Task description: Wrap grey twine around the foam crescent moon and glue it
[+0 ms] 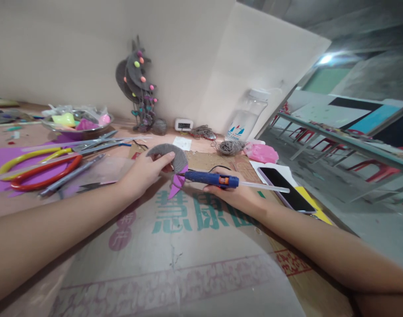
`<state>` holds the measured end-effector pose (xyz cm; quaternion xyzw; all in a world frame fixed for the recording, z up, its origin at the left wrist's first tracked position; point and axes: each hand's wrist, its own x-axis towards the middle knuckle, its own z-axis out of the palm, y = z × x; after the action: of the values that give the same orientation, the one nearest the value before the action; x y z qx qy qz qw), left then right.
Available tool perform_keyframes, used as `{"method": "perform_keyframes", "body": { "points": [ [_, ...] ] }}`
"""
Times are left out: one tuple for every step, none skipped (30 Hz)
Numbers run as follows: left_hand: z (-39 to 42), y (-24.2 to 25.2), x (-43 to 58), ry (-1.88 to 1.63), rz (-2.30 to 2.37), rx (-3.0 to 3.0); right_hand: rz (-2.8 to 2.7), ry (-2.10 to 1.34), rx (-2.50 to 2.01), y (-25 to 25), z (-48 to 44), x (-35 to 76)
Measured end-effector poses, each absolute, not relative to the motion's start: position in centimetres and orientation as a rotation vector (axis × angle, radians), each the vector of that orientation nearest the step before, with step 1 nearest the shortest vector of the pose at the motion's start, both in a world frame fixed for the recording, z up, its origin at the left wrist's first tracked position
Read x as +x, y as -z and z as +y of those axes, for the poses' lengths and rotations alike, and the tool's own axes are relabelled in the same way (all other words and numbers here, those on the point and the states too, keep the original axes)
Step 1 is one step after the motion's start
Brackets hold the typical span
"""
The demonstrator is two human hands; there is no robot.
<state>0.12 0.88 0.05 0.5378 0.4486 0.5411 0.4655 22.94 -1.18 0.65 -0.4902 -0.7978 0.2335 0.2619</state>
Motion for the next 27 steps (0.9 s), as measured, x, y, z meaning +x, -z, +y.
{"method": "perform_keyframes", "body": {
  "points": [
    [0.93, -0.02, 0.08, -1.329, 1.1, 1.323, -2.154, -0.632, -1.33, -0.63, -1.19, 22.95],
    [0.97, 0.0, 0.07, -1.33, 1.1, 1.326, -2.145, -0.635, -1.337, -0.64, -1.21, 22.95],
    [1.0, 0.0, 0.07, -1.33, 1.1, 1.325, -2.136, -0.649, -1.348, -0.69, -1.24, 22.92],
    [0.99, -0.01, 0.08, -1.331, 1.102, 1.319, -2.124, -0.668, -1.364, -0.76, -1.27, 22.86],
    [0.98, -0.04, 0.11, -1.329, 1.103, 1.307, -2.111, -0.686, -1.382, -0.86, -1.31, 22.79],
    [0.95, -0.07, 0.14, -1.327, 1.107, 1.293, -2.095, -0.695, -1.4, -0.97, -1.36, 22.69],
    [0.92, -0.1, 0.16, -1.323, 1.113, 1.279, -2.082, -0.696, -1.418, -1.09, -1.42, 22.6],
    [0.9, -0.11, 0.18, -1.32, 1.117, 1.269, -2.074, -0.69, -1.431, -1.2, -1.47, 22.5],
    [0.89, -0.11, 0.18, -1.319, 1.119, 1.265, -2.069, -0.681, -1.44, -1.29, -1.52, 22.42],
    [0.89, -0.1, 0.17, -1.316, 1.117, 1.267, -2.062, -0.671, -1.45, -1.36, -1.57, 22.35],
    [0.91, -0.08, 0.16, -1.314, 1.113, 1.269, -2.058, -0.67, -1.458, -1.41, -1.61, 22.3],
    [0.93, -0.06, 0.13, -1.313, 1.108, 1.271, -2.055, -0.678, -1.46, -1.43, -1.64, 22.26],
    [0.96, -0.04, 0.11, -1.312, 1.105, 1.27, -2.049, -0.69, -1.46, -1.44, -1.67, 22.23],
    [0.98, -0.02, 0.1, -1.312, 1.104, 1.269, -2.042, -0.698, -1.458, -1.43, -1.69, 22.22],
    [1.0, -0.02, 0.09, -1.314, 1.107, 1.267, -2.039, -0.703, -1.457, -1.42, -1.7, 22.22],
    [1.02, -0.02, 0.09, -1.317, 1.109, 1.266, -2.037, -0.7, -1.459, -1.4, -1.71, 22.23],
    [1.03, -0.03, 0.1, -1.323, 1.109, 1.265, -2.038, -0.689, -1.465, -1.37, -1.71, 22.25],
    [1.03, -0.03, 0.1, -1.323, 1.106, 1.267, -2.039, -0.672, -1.476, -1.33, -1.7, 22.27],
    [1.04, -0.04, 0.1, -1.322, 1.104, 1.271, -2.037, -0.652, -1.486, -1.29, -1.67, 22.31],
    [1.03, -0.04, 0.1, -1.319, 1.101, 1.276, -2.036, -0.634, -1.49, -1.23, -1.63, 22.36],
    [1.03, -0.04, 0.09, -1.317, 1.102, 1.28, -2.035, -0.621, -1.491, -1.16, -1.57, 22.42],
    [1.02, -0.03, 0.07, -1.311, 1.105, 1.285, -2.035, -0.607, -1.486, -1.09, -1.5, 22.49],
    [1.01, -0.03, 0.05, -1.31, 1.11, 1.287, -2.04, -0.6, -1.476, -1.02, -1.41, 22.56],
    [1.01, -0.02, 0.03, -1.312, 1.113, 1.289, -2.043, -0.592, -1.466, -0.96, -1.32, 22.62],
    [1.02, 0.0, 0.01, -1.315, 1.114, 1.294, -2.048, -0.586, -1.458, -0.9, -1.23, 22.68],
    [1.03, 0.02, -0.01, -1.317, 1.112, 1.3, -2.051, -0.583, -1.45, -0.86, -1.14, 22.73],
    [1.07, 0.05, -0.02, -1.32, 1.11, 1.306, -2.049, -0.58, -1.447, -0.83, -1.07, 22.76]
  ]
}}
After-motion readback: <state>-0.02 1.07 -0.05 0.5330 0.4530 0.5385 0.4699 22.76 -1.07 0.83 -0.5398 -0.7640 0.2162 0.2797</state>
